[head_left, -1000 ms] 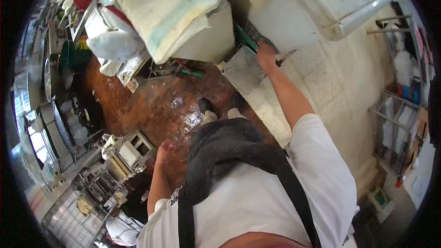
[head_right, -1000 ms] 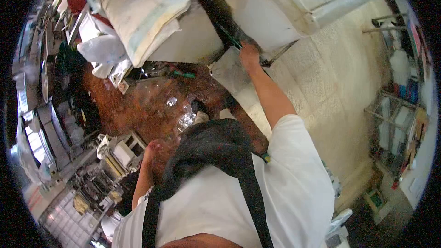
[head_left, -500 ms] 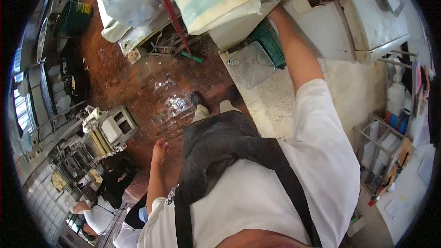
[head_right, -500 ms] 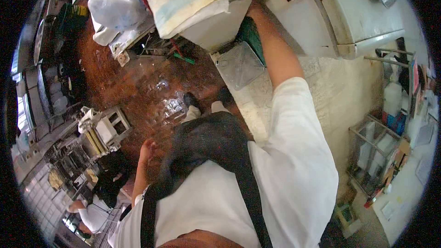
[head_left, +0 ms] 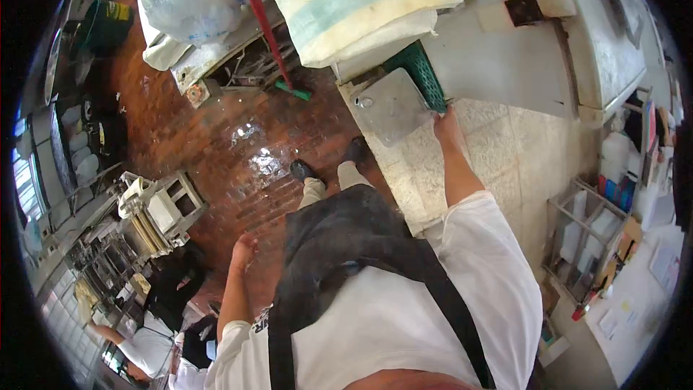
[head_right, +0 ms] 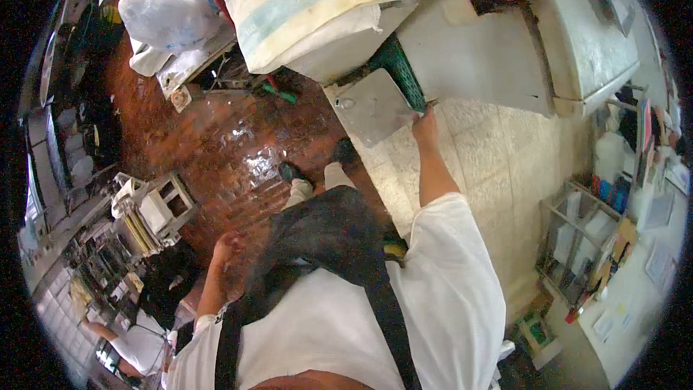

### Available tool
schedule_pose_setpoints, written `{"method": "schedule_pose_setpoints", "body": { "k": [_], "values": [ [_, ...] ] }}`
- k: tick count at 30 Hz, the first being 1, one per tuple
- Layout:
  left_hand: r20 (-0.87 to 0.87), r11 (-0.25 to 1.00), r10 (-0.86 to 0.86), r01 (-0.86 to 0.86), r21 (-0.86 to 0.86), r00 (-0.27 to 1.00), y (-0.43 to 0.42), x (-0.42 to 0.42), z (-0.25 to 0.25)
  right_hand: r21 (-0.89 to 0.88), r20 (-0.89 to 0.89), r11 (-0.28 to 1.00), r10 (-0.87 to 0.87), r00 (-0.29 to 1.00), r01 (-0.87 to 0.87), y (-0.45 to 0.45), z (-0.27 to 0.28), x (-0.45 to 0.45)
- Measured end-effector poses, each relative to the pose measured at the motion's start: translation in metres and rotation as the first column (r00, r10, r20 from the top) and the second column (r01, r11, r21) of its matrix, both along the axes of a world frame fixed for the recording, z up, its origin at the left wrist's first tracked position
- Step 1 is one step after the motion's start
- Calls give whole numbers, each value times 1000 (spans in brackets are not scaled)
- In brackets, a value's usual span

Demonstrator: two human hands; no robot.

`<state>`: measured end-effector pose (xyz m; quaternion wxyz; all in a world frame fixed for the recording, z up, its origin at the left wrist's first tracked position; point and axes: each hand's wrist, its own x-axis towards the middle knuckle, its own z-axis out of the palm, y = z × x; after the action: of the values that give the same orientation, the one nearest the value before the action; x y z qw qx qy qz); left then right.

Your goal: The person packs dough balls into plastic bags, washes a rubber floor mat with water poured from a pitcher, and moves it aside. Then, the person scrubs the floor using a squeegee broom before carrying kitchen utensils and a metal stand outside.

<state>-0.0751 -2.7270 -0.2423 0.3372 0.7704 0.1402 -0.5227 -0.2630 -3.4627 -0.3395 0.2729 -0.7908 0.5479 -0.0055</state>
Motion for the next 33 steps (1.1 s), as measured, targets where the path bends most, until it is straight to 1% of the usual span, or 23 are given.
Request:
{"method": "schedule_pose_setpoints", "body": {
  "k": [1, 3, 4, 5, 7, 9, 10, 12, 13, 16, 17, 18, 19, 20, 22, 23, 24, 25, 26, 28, 30, 32, 33],
  "values": [
    [54, 999, -16, 18, -27, 998, -3, 3, 2, 18, -46, 999, -25, 999, 26, -6, -15, 1],
    [86, 998, 17, -22, 60, 996, -16, 8, 8, 49, -130, 996, -62, 990, 69, -20, -45, 5],
    [110, 993, 49, -60, 103, 993, -27, 10, 13, -1, -133, 999, -54, 990, 55, -23, -65, -2],
    [102, 989, -20, 5, 145, 995, -46, 14, 26, -46, -127, 999, -35, 991, 30, -20, -79, -5],
    [71, 965, -126, 106, 241, 989, -80, 18, 51, 11, -78, 999, -52, 996, 53, -10, -56, 17],
    [87, 989, -95, 84, 120, 992, -64, 3, 25, -32, -60, 999, -22, 998, 20, -9, -28, 68],
    [73, 974, -165, 151, 171, 984, -65, 1, 22, -64, -55, 998, -29, 998, 25, -10, -24, 82],
    [29, 918, -313, 294, 266, 949, -72, -2, 19, -142, 54, 980, 147, 988, -138, -30, -35, 129],
    [35, 925, -296, 278, 260, 954, -78, -2, 24, -185, 102, 960, 232, 967, -210, -39, -41, 144],
    [126, 966, -211, 187, 179, 969, -89, 5, 35, -126, 285, 947, 319, 904, -295, -53, -40, 176],
    [180, 985, -153, 134, 112, 972, -85, 6, 32, -389, 125, 775, 580, 805, -498, -73, -87, 158],
    [230, 996, -89, 83, 38, 969, -80, 6, 28, -206, 194, 867, 492, 849, -455, -62, -83, 148],
    [266, 999, -36, 30, 28, 963, -74, 7, 28, -12, 240, 917, 391, 889, -400, -50, -75, 134],
    [296, 1000, 16, -21, 13, 955, -68, 6, 25, -20, 92, 859, 512, 854, -512, -36, -74, 119],
    [337, 997, 80, -73, -34, 938, -64, 7, 28, 8, -224, 719, 679, 699, -695, -6, -91, 82],
    [359, 995, 97, -81, -59, 928, -62, 11, 38, 289, -63, 550, 828, 558, -784, 0, -118, 71],
    [388, 992, 121, -97, -80, 914, -57, 16, 42, 603, -31, 506, 787, 616, -617, 39, -50, 101],
    [411, 990, 133, -103, -94, 902, -50, 19, 42, 824, -88, 431, 738, 669, -367, 91, 51, 144],
    [434, 989, 142, -109, -101, 890, -44, 23, 43, 700, 109, 437, 717, 689, -565, 113, 68, 169],
    [434, 984, 174, -148, -95, 884, -32, 33, 54, 307, 459, 459, 696, 552, -834, 154, 96, 213],
    [385, 975, 221, -208, -77, 896, -24, 48, 78, 62, 364, 724, 624, 691, -687, 175, 131, 275],
    [434, 964, 259, -199, -178, 863, -4, 58, 63, 102, 534, 883, 341, 774, -459, 166, 142, 334],
    [458, 955, 280, -194, -226, 844, 6, 64, 54, 84, 601, 929, 240, 762, -360, 153, 144, 365]
  ]
}}
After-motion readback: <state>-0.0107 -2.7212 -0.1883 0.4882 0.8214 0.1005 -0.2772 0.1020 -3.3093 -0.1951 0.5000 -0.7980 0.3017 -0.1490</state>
